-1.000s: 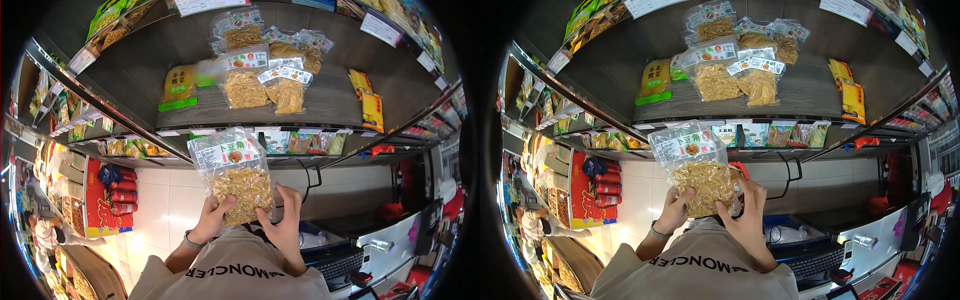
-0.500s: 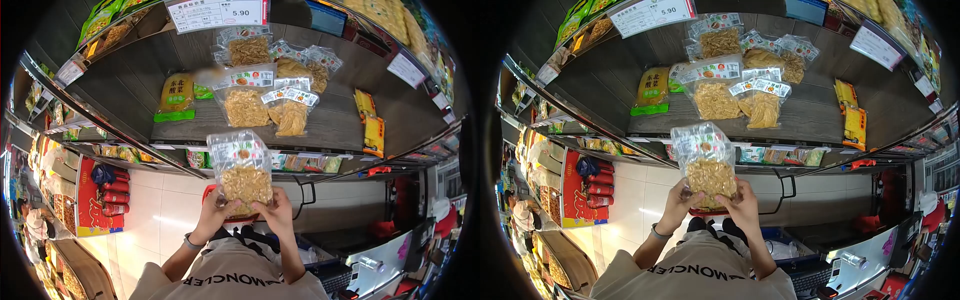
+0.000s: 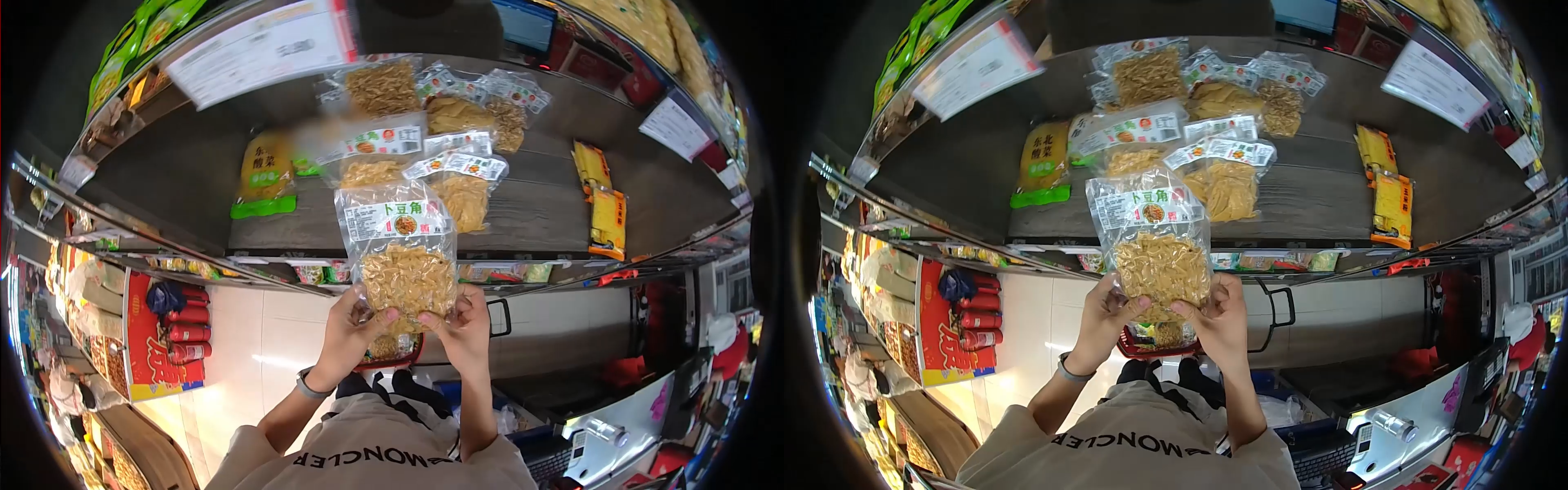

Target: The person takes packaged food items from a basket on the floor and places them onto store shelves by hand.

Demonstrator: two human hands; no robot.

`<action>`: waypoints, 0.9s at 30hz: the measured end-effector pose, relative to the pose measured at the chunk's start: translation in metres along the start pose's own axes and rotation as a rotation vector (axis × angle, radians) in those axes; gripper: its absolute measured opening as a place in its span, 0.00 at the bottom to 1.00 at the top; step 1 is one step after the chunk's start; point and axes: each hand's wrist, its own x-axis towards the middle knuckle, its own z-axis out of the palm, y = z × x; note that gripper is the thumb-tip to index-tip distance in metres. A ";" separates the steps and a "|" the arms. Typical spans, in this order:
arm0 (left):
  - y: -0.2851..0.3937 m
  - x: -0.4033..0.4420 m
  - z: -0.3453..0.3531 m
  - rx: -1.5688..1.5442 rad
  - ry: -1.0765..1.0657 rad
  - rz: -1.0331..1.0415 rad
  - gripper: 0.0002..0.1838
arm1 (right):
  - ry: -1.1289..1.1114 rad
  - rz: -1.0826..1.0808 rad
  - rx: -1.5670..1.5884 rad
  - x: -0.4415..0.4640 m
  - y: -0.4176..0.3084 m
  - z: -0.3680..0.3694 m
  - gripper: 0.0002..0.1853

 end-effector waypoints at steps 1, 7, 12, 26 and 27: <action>-0.004 0.005 0.005 0.007 -0.017 0.002 0.22 | 0.014 -0.011 0.005 0.001 0.000 -0.006 0.28; -0.049 0.041 0.046 0.285 -0.054 0.081 0.21 | 0.223 -0.110 -0.127 0.011 0.013 -0.068 0.30; -0.097 0.089 0.113 0.398 -0.097 0.118 0.20 | 0.327 -0.279 -0.198 0.041 0.010 -0.138 0.28; -0.112 0.324 0.251 0.372 0.259 0.685 0.20 | 0.400 -0.521 -0.117 0.308 0.006 -0.220 0.27; -0.126 0.346 0.245 0.409 0.387 0.673 0.20 | 0.426 -0.451 -0.269 0.319 0.012 -0.217 0.27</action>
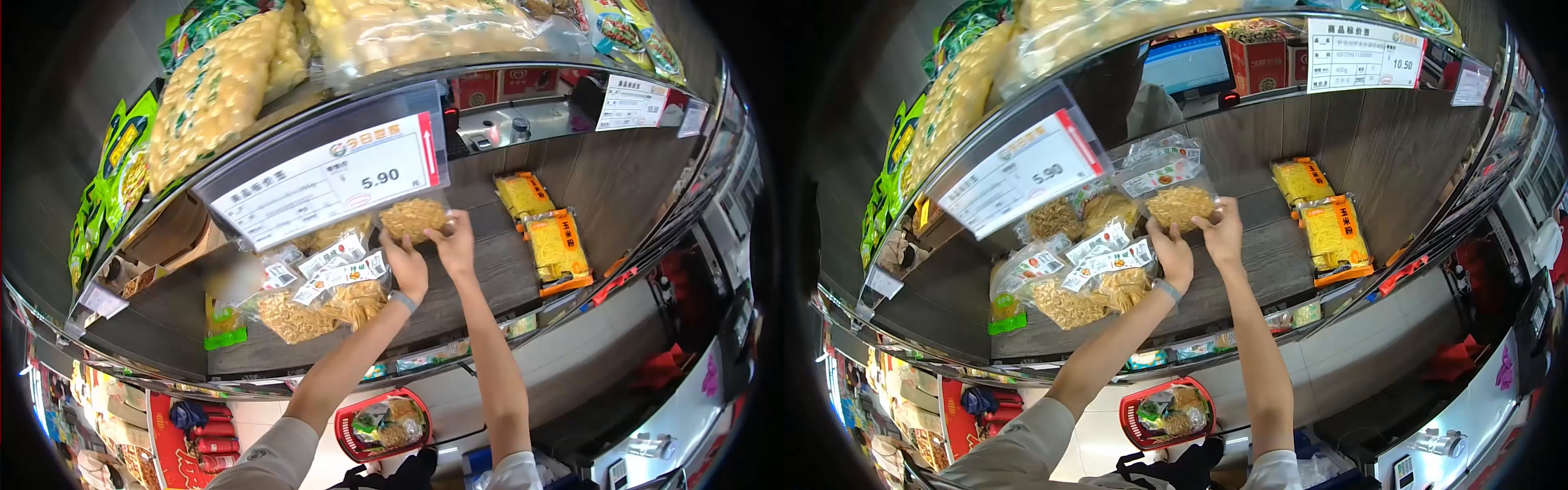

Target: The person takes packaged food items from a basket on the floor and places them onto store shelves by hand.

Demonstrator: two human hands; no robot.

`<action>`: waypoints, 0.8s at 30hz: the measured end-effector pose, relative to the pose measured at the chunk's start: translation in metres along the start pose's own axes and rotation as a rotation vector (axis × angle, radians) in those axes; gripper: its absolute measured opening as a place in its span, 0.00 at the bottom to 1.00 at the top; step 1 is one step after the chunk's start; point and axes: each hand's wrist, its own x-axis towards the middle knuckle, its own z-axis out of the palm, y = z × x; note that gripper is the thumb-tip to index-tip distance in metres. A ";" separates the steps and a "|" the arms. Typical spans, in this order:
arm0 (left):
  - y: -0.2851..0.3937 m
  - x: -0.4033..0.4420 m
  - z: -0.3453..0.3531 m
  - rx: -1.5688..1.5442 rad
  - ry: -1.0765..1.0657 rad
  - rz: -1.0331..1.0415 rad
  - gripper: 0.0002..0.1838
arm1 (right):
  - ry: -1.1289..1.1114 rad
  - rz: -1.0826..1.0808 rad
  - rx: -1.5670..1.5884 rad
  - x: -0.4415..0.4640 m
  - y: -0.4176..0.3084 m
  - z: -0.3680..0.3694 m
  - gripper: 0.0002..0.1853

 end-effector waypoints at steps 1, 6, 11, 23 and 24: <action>-0.027 0.006 0.008 0.080 0.104 -0.024 0.20 | -0.019 0.038 -0.160 0.003 0.005 0.007 0.28; -0.061 0.027 0.015 0.229 0.161 -0.256 0.20 | 0.011 0.069 -0.467 0.010 0.019 0.027 0.30; -0.008 0.024 0.010 0.064 0.159 -0.375 0.24 | 0.121 -0.135 -0.571 0.010 0.012 0.020 0.28; 0.128 -0.174 -0.225 -0.054 -0.621 0.031 0.30 | 0.096 -0.096 -0.484 0.007 0.022 0.021 0.31; 0.123 -0.194 -0.262 0.051 -0.621 -0.008 0.28 | 0.089 -0.083 -0.479 0.007 0.020 0.021 0.30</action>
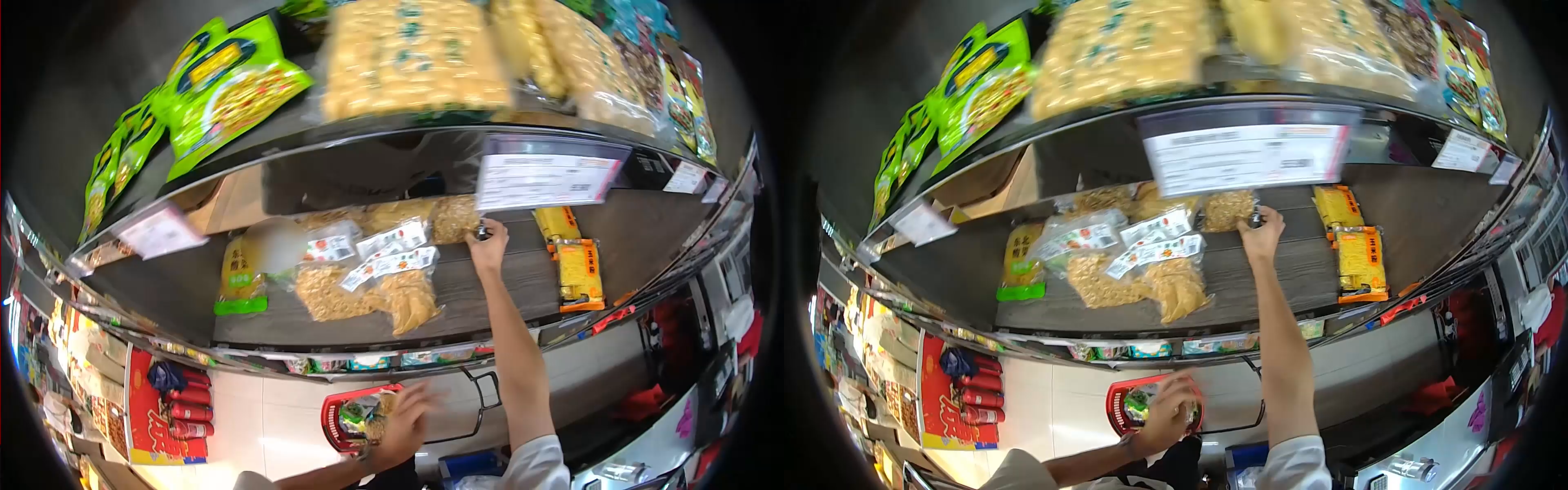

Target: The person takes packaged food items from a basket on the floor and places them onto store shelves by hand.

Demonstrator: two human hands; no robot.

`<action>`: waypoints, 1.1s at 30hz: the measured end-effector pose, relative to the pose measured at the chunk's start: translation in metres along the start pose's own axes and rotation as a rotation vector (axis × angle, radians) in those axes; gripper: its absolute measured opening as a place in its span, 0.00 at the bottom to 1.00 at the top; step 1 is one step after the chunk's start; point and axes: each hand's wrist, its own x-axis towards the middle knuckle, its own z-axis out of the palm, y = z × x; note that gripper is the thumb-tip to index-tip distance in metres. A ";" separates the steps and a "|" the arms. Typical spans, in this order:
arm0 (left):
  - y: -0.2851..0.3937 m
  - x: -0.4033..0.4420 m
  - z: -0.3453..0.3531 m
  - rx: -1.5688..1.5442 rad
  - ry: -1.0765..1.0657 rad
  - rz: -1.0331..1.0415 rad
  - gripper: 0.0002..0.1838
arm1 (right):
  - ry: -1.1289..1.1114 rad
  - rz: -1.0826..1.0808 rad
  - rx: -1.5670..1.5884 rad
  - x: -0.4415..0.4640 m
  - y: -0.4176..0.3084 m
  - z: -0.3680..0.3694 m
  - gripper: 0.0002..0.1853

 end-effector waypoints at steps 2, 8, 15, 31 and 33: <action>-0.024 -0.079 -0.033 0.075 0.054 -0.169 0.27 | 0.012 -0.031 0.030 0.001 0.006 -0.001 0.30; -0.085 -0.250 -0.127 0.088 0.304 -0.849 0.20 | 0.218 -0.100 0.243 -0.035 0.016 -0.008 0.20; -0.160 -0.375 -0.155 -0.030 0.546 -0.921 0.15 | 0.166 -0.457 -0.041 -0.335 -0.106 -0.094 0.10; -0.289 -0.585 -0.111 0.216 -0.385 -1.675 0.50 | -0.944 0.797 -0.484 -0.760 0.171 0.005 0.10; -0.310 -0.605 -0.101 0.169 -0.410 -1.714 0.67 | -0.871 0.842 -0.434 -0.766 0.226 0.024 0.09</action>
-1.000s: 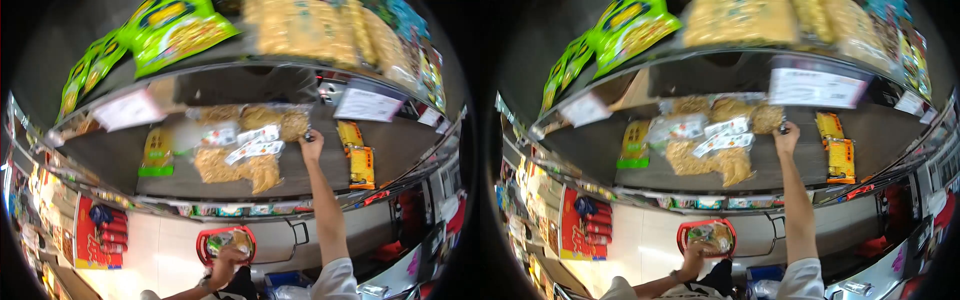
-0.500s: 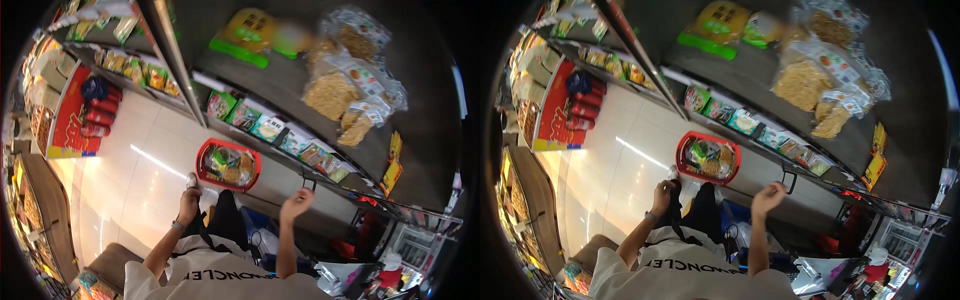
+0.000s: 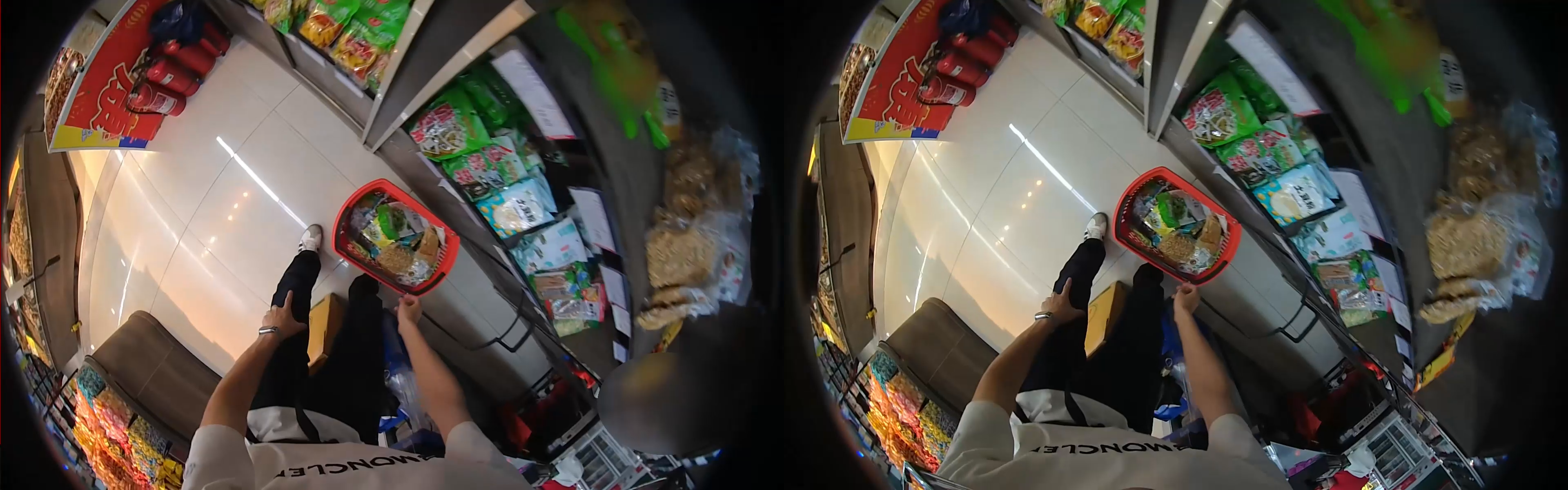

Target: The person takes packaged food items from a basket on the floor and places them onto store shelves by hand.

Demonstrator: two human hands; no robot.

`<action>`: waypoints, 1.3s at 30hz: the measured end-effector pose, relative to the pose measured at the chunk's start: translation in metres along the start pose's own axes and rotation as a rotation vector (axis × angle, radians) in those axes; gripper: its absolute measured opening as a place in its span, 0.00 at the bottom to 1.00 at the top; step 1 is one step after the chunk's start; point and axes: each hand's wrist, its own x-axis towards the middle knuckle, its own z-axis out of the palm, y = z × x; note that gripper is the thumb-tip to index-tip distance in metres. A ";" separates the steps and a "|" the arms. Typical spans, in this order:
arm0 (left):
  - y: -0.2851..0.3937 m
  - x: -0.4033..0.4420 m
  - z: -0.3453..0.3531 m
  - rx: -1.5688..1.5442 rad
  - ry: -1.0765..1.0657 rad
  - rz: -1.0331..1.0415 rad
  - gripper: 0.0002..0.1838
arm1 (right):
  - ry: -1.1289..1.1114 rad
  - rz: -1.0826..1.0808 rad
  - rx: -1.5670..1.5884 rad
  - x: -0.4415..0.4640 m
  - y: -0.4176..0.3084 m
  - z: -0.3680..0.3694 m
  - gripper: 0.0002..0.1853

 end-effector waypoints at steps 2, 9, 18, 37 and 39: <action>0.005 0.019 0.000 -0.046 0.075 -0.028 0.67 | -0.097 -0.060 -0.053 0.050 0.011 0.013 0.11; 0.022 0.057 0.025 -0.031 0.278 -0.103 0.55 | -0.385 -0.028 -0.298 0.124 -0.061 0.084 0.46; 0.024 0.061 0.034 -0.048 0.304 -0.109 0.51 | -0.800 0.471 -0.386 0.165 -0.080 0.089 0.39; 0.023 0.058 0.070 0.075 0.517 0.108 0.34 | -0.377 0.064 0.353 -0.065 -0.102 -0.005 0.05; 0.016 0.076 0.063 -0.103 0.386 0.254 0.28 | -0.572 0.065 0.562 -0.129 -0.139 -0.042 0.09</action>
